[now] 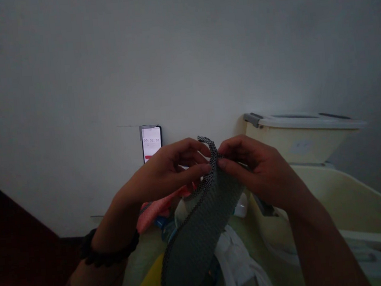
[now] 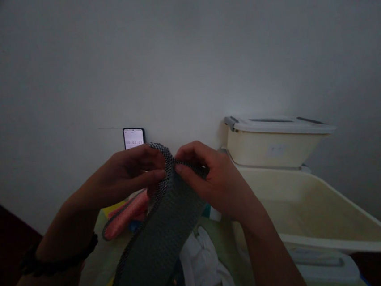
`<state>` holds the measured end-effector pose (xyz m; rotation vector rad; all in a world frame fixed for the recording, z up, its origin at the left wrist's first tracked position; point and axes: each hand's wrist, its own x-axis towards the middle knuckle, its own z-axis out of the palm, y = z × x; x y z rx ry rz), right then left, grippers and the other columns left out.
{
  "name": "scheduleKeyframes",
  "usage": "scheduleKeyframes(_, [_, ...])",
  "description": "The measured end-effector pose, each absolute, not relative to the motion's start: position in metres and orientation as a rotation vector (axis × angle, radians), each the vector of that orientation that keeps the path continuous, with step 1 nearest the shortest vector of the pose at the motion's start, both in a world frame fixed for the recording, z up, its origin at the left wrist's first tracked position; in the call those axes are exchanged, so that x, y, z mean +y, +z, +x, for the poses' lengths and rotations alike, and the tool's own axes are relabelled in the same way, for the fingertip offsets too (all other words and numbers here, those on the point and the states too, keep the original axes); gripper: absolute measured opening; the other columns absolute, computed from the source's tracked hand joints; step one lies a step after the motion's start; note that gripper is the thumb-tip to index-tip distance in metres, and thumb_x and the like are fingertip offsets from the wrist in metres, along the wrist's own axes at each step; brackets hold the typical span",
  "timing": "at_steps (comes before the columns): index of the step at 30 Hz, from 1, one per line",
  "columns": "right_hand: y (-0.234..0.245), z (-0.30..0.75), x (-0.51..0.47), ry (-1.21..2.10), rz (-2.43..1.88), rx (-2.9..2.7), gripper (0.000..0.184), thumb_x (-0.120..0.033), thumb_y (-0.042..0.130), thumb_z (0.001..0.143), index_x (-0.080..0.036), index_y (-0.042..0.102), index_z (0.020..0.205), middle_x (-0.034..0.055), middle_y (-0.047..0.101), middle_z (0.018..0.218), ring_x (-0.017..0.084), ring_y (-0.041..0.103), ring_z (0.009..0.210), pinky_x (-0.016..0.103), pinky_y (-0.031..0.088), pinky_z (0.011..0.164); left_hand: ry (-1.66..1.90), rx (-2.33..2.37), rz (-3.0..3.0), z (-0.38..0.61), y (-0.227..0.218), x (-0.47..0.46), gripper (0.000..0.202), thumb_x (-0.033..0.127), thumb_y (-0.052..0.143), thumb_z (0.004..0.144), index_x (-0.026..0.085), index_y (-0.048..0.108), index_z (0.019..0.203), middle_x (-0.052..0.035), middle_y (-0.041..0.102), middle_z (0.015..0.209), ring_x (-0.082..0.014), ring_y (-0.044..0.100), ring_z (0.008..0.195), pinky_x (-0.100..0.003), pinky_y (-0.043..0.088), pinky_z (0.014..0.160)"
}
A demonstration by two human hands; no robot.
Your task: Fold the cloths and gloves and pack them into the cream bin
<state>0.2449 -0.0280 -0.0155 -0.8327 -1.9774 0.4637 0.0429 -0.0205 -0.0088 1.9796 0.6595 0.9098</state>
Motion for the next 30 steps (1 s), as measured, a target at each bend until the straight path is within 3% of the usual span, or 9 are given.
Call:
scheduleKeyframes(5, [-0.015,0.245,-0.028,0.447,-0.846,-1.964,0.007,-0.021,0.060,0.082,-0.020,0.058,0.089,-0.0006,0.065,0.080,0.012,0.062,0.073,0.023,0.049,0.065,0.969,0.656,2.037,0.043,-0.009,-0.020,0.011,0.023,0.056,0.086,0.016,0.052,0.094,0.0006,0.057,0.080,-0.0085,0.057,0.068,-0.019,0.050,0.058])
scheduleKeyframes(9, [-0.014,0.243,-0.028,0.466,-0.846,-1.880,0.008,-0.020,0.060,0.080,-0.020,0.057,0.088,-0.0008,0.064,0.080,0.012,0.062,0.073,0.023,0.048,0.063,0.934,0.717,2.138,0.042,-0.008,-0.020,0.020,0.025,0.063,0.081,0.017,0.050,0.092,0.0002,0.056,0.085,-0.0108,0.057,0.076,-0.021,0.049,0.063])
scheduleKeyframes(17, [-0.010,0.254,-0.029,0.526,-0.890,-1.816,0.023,-0.015,0.052,0.083,-0.022,0.058,0.103,0.0013,0.064,0.086,0.014,0.061,0.075,0.025,0.048,0.061,0.877,0.771,2.274,0.042,-0.006,-0.022,0.016,0.019,0.061,0.080,0.017,0.050,0.091,0.0014,0.057,0.084,-0.0085,0.056,0.068,-0.020,0.049,0.060])
scheduleKeyframes(21, [-0.009,0.261,-0.030,0.602,-0.870,-1.981,0.027,-0.025,0.059,0.082,-0.024,0.055,0.110,0.0023,0.063,0.093,0.016,0.060,0.080,0.027,0.047,0.065,0.917,0.795,2.349,0.043,-0.002,-0.026,0.012,0.015,0.058,0.081,0.017,0.053,0.091,0.0018,0.059,0.081,-0.0084,0.057,0.068,-0.019,0.047,0.060])
scheduleKeyframes(25, [-0.006,0.258,-0.033,0.502,-0.914,-2.025,0.024,-0.037,0.065,0.079,-0.022,0.059,0.096,-0.0014,0.060,0.078,0.013,0.057,0.069,0.023,0.044,0.058,0.909,0.797,2.404,0.044,-0.002,-0.030,0.011,0.014,0.056,0.081,0.017,0.055,0.092,0.0023,0.059,0.078,-0.0090,0.057,0.068,-0.020,0.046,0.061])
scheduleKeyframes(30, [-0.004,0.256,-0.033,0.423,-0.963,-2.004,0.012,-0.032,0.063,0.081,-0.020,0.062,0.084,-0.0033,0.060,0.070,0.010,0.055,0.063,0.021,0.042,0.056,0.839,0.789,2.458,0.045,-0.003,-0.030,0.016,0.016,0.057,0.082,0.017,0.056,0.098,0.0020,0.059,0.080,-0.0094,0.056,0.070,-0.019,0.045,0.063])
